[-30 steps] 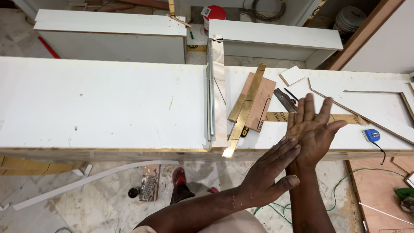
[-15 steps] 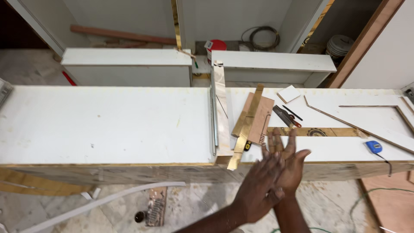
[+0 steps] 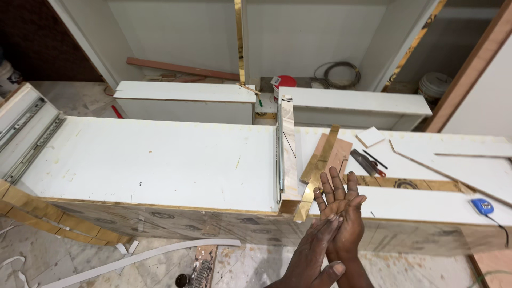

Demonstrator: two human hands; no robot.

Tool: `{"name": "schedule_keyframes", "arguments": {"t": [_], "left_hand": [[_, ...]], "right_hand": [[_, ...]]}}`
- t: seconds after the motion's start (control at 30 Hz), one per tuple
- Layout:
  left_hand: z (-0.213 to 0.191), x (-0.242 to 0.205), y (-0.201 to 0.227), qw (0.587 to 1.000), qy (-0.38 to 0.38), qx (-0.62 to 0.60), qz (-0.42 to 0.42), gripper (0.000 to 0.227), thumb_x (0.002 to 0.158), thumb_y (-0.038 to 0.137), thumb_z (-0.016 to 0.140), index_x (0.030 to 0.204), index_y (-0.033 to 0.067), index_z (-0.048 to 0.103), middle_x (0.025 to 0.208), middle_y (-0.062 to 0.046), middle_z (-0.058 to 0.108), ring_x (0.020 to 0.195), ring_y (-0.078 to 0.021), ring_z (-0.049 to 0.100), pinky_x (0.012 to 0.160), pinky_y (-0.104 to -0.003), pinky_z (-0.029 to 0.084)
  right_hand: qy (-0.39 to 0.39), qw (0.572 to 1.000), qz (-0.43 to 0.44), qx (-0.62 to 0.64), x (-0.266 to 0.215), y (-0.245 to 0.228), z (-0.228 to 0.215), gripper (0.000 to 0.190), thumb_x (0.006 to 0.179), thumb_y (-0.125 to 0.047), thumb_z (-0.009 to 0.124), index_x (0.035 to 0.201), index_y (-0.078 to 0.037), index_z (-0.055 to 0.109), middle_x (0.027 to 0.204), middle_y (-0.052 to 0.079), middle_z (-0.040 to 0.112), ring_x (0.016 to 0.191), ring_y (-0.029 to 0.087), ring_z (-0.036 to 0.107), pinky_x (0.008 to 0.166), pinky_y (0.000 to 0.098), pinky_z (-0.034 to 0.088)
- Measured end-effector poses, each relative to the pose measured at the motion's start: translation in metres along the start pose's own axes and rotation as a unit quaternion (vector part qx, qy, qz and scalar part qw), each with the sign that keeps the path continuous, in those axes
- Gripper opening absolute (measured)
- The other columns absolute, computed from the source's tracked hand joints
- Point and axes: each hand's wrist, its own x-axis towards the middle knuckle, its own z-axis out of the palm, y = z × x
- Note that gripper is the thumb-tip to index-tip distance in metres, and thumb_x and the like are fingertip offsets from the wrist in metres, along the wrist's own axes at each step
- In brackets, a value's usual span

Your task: The person applies adhesive to a white plastic strip using a small wooden stick and then attaches it to the edge of a wooden cabinet frame. They press the strip into place and later handle a small piece of patterned material near the frame.

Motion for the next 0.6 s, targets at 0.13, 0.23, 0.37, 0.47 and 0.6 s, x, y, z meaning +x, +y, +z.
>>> {"name": "schedule_keyframes", "arguments": {"t": [0.13,0.23,0.37,0.47,0.6], "left_hand": [[0.008,0.01,-0.011,0.999,0.017,0.031,0.014,0.094,0.107,0.072,0.025,0.168,0.0001,0.016,0.175,-0.028,0.029,0.167,-0.0422,0.019,0.133,-0.061,0.005],[0.003,0.039,0.01,0.998,0.029,0.06,0.022,0.098,0.106,0.075,0.024,0.168,-0.0009,0.014,0.175,-0.03,0.024,0.168,-0.0425,0.017,0.133,-0.059,0.007],[0.02,0.082,0.007,0.991,0.087,0.098,-0.002,0.101,0.104,0.075,0.026,0.168,-0.0023,0.016,0.174,-0.032,0.024,0.166,-0.0465,0.015,0.131,-0.059,0.017],[0.054,0.101,-0.016,0.984,0.137,0.084,0.073,0.093,0.11,0.07,0.033,0.169,-0.0004,0.02,0.168,-0.029,0.034,0.161,-0.0436,0.033,0.135,-0.056,0.027],[0.098,0.123,-0.039,0.99,0.114,0.073,-0.024,0.065,0.115,0.05,0.037,0.161,0.0047,0.036,0.163,-0.023,0.048,0.152,-0.0382,0.046,0.129,-0.05,0.036]], "right_hand": [[-0.055,0.998,-0.022,-0.023,0.014,-0.003,-0.007,0.084,0.098,-0.064,0.022,0.164,-0.016,0.004,0.167,0.022,0.027,0.153,0.035,0.031,0.119,0.0518,0.03],[-0.077,0.997,-0.026,-0.018,0.027,-0.009,-0.006,0.086,0.096,-0.067,0.021,0.165,-0.019,0.002,0.167,0.022,0.026,0.154,0.036,0.029,0.121,0.0535,0.029],[-0.136,0.99,0.022,-0.02,0.049,-0.009,-0.027,0.092,0.088,-0.072,0.022,0.164,-0.025,-0.001,0.164,0.023,0.025,0.151,0.038,0.029,0.118,0.059,0.028],[-0.119,0.99,0.052,-0.054,0.078,-0.027,-0.057,0.1,0.086,-0.079,0.017,0.166,-0.021,0.0,0.166,0.025,0.028,0.154,0.038,0.029,0.121,0.055,0.025],[-0.187,0.982,-0.022,-0.036,0.118,-0.057,-0.085,0.11,0.091,-0.085,0.028,0.169,-0.013,0.0,0.171,0.034,0.018,0.16,0.044,0.025,0.128,0.0566,0.025]]}}
